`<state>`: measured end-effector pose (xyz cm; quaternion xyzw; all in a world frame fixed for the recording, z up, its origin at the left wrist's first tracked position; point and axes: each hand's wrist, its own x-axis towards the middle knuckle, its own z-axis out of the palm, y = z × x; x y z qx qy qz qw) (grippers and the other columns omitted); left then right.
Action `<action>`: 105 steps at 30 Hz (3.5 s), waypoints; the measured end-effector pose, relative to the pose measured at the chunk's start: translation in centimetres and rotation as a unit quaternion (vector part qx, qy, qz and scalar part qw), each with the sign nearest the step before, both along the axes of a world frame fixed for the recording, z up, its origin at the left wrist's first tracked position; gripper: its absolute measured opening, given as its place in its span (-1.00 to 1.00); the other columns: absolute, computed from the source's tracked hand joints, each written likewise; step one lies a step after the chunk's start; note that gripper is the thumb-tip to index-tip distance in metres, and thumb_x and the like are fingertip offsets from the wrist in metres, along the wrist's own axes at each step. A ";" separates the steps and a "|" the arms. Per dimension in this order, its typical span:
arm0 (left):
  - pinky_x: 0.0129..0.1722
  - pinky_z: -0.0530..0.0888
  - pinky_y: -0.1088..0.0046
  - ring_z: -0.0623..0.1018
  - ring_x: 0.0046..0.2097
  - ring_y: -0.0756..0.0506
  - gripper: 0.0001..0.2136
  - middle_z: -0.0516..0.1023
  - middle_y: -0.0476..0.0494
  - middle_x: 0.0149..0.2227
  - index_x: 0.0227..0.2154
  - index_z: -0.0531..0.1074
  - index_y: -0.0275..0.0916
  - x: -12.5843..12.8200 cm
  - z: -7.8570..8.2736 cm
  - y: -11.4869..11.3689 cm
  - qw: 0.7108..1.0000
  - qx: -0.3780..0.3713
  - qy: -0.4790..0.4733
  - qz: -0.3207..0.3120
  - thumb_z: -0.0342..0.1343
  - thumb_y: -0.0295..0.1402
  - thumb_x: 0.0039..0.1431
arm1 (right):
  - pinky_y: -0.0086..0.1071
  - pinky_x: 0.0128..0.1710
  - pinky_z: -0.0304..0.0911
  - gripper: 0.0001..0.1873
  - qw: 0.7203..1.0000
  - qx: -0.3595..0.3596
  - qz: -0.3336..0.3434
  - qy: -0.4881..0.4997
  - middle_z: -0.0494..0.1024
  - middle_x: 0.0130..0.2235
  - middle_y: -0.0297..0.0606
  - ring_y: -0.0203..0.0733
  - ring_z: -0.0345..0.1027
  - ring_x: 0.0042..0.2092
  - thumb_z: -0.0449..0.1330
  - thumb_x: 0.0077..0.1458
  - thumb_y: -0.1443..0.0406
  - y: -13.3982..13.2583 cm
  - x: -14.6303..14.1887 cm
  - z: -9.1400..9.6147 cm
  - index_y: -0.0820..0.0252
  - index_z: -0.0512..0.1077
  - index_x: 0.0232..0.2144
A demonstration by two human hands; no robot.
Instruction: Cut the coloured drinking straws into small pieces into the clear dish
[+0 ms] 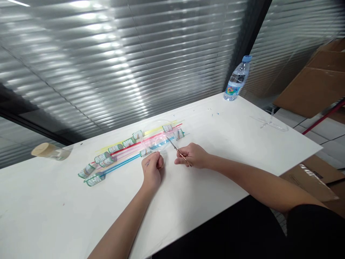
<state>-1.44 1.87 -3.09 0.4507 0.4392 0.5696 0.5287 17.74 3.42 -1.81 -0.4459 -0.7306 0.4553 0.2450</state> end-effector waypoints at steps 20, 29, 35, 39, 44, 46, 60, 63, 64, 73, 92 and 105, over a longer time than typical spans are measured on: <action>-0.56 -0.06 0.42 0.05 -0.59 0.09 -0.60 0.05 0.08 -0.67 -0.73 0.17 -0.24 0.0 -0.1 -0.2 1.000 0.012 0.001 -0.024 0.08 -0.25 0.17 | -0.46 -0.51 -0.04 -0.49 0.999 0.040 0.024 -0.021 0.22 -0.65 -0.48 -0.39 0.03 -0.56 0.17 0.01 -0.12 -0.1 0.3 -0.1 0.19 0.28 -0.58; -0.57 -0.05 0.41 0.05 -0.58 0.08 -0.60 0.02 0.08 -0.67 -0.74 0.15 -0.23 -0.1 -0.2 -0.1 0.999 0.012 0.024 -0.040 0.04 -0.27 0.18 | -0.46 -0.51 -0.06 -0.52 0.998 0.047 0.023 -0.026 0.20 -0.65 -0.49 -0.39 0.02 -0.55 0.20 0.00 -0.09 -0.1 0.3 0.1 0.19 0.28 -0.58; -0.58 -0.03 0.42 0.05 -0.58 0.07 -0.59 0.02 0.07 -0.67 -0.74 0.13 -0.22 -0.1 -0.2 -0.1 0.998 -0.001 0.046 -0.046 0.03 -0.22 0.17 | -0.46 -0.51 -0.06 -0.51 0.998 0.043 0.027 -0.024 0.19 -0.65 -0.49 -0.38 0.02 -0.55 0.19 0.00 -0.10 -0.1 0.3 0.1 0.19 0.27 -0.58; -0.58 -0.03 0.43 0.05 -0.58 0.07 -0.58 0.02 0.07 -0.67 -0.74 0.13 -0.22 0.0 0.0 0.0 0.998 -0.008 0.035 -0.048 0.05 -0.19 0.15 | -0.47 -0.52 -0.07 -0.50 0.998 0.043 0.027 -0.023 0.19 -0.65 -0.48 -0.38 0.02 -0.55 0.19 0.00 -0.10 -0.1 0.3 0.1 0.18 0.27 -0.59; -0.58 -0.04 0.42 0.04 -0.59 0.07 -0.58 0.03 0.07 -0.68 -0.75 0.13 -0.22 0.0 -0.1 0.0 0.998 -0.016 0.034 -0.044 0.06 -0.17 0.13 | -0.46 -0.51 -0.06 -0.49 0.999 0.035 0.027 -0.022 0.21 -0.65 -0.48 -0.38 0.03 -0.55 0.17 0.01 -0.13 0.0 0.2 0.0 0.19 0.28 -0.59; -0.58 -0.04 0.42 0.04 -0.59 0.06 -0.57 0.03 0.07 -0.68 -0.75 0.13 -0.22 0.0 -0.1 0.0 0.998 -0.014 0.034 -0.043 0.07 -0.17 0.13 | -0.46 -0.50 -0.06 -0.48 0.999 0.038 0.025 -0.022 0.22 -0.65 -0.48 -0.38 0.03 -0.56 0.17 0.01 -0.13 0.0 0.2 -0.1 0.19 0.29 -0.59; -0.61 -0.04 0.48 0.05 -0.62 0.11 -0.54 0.06 0.09 -0.69 -0.75 0.14 -0.24 0.3 0.1 -0.1 0.999 0.032 -0.015 0.017 0.13 -0.12 0.11 | -0.46 -0.51 0.03 -0.50 1.000 -0.007 0.000 0.020 0.33 -0.66 -0.44 -0.35 0.20 -0.57 0.18 0.05 -0.08 -0.1 0.1 0.0 0.19 0.26 -0.60; -0.61 -0.01 0.48 0.07 -0.62 0.11 -0.54 0.06 0.09 -0.69 -0.76 0.13 -0.24 0.4 0.3 -0.1 0.999 0.031 -0.003 0.035 0.12 -0.15 0.11 | -0.47 -0.50 0.04 -0.50 1.000 -0.006 -0.001 0.024 0.34 -0.66 -0.44 -0.35 0.21 -0.56 0.19 0.05 -0.07 -0.2 0.0 0.2 0.19 0.26 -0.60; -0.61 0.00 0.48 0.07 -0.62 0.11 -0.55 0.06 0.09 -0.69 -0.76 0.13 -0.24 0.4 0.4 -0.1 0.999 0.030 0.000 0.039 0.12 -0.16 0.11 | -0.47 -0.50 0.05 -0.50 1.000 -0.005 -0.001 0.026 0.34 -0.66 -0.44 -0.35 0.21 -0.56 0.19 0.06 -0.07 -0.2 0.0 0.2 0.19 0.26 -0.61; -0.62 -0.01 0.48 0.06 -0.61 0.10 -0.58 0.05 0.09 -0.68 -0.74 0.11 -0.23 0.3 0.2 0.0 0.999 0.024 -0.003 0.034 0.09 -0.20 0.12 | -0.46 -0.51 -0.01 -0.48 1.000 0.004 0.005 0.017 0.24 -0.64 -0.46 -0.37 0.13 -0.56 0.16 0.03 -0.12 -0.2 0.3 0.0 0.19 0.27 -0.60; -0.61 0.02 0.46 0.05 -0.60 0.08 -0.57 0.04 0.08 -0.68 -0.74 0.12 -0.22 0.1 -0.1 -0.1 0.999 0.017 0.045 -0.001 0.10 -0.16 0.11 | -0.45 -0.51 -0.03 -0.51 1.000 0.008 0.015 -0.010 0.24 -0.64 -0.47 -0.37 0.08 -0.56 0.18 0.04 -0.10 -0.1 0.3 -0.1 0.18 0.30 -0.57; -0.63 -0.04 0.49 0.04 -0.63 0.11 -0.51 0.04 0.09 -0.70 -0.76 0.12 -0.23 0.4 0.1 0.0 0.999 0.031 -0.011 0.014 0.13 -0.07 0.10 | -0.47 -0.52 0.03 -0.52 1.000 -0.005 -0.005 0.014 0.31 -0.66 -0.46 -0.37 0.16 -0.57 0.20 0.05 -0.07 -0.1 0.1 -0.2 0.19 0.27 -0.59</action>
